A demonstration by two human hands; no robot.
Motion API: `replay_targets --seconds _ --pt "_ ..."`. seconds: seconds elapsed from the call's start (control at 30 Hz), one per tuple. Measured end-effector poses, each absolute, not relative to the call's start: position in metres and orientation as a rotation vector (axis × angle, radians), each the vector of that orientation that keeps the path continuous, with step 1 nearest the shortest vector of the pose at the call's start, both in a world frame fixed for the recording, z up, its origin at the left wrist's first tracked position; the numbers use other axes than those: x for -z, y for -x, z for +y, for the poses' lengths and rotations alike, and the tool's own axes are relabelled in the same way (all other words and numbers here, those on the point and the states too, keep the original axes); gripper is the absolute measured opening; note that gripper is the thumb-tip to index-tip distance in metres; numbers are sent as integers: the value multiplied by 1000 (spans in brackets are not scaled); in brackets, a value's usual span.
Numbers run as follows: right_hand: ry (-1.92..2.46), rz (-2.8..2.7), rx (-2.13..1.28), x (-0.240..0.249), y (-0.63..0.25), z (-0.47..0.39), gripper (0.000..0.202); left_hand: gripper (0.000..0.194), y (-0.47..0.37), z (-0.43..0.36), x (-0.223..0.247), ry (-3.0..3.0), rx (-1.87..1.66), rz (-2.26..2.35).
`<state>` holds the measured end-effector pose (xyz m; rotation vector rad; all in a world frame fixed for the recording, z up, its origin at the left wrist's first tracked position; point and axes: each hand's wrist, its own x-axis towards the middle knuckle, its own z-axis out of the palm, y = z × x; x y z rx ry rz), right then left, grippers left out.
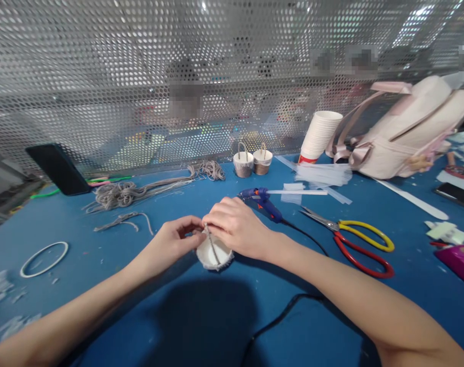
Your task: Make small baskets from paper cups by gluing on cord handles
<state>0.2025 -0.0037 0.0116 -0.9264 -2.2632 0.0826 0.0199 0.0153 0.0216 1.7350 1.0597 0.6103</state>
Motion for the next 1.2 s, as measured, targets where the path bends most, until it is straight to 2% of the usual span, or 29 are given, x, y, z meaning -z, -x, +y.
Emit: replay_targets --seconds 0.33,0.53,0.7,0.83,0.9,1.1,1.2 --pt "944 -2212 -186 -8 -204 0 14 9 -26 18 -17 -1903 -670 1137" --pt "1079 -1957 -592 -14 -216 -7 21 5 -29 15 -15 -2001 -730 1229" --pt "1267 -1800 -843 -13 -223 -35 37 9 -31 14 -17 -2054 -804 1357" --pt "1419 -1755 -953 0 -209 -52 69 6 -32 13 -17 -2072 -778 1366" --pt "1481 -1686 -919 10 -201 -51 77 10 -31 13 -17 -2102 -752 1345" --pt "1286 -1613 -907 21 -199 -35 53 18 -26 12 -14 -2154 -771 1285" --pt "1232 -1592 -951 19 -202 -31 51 15 -24 12 -11 -2132 -800 1239"
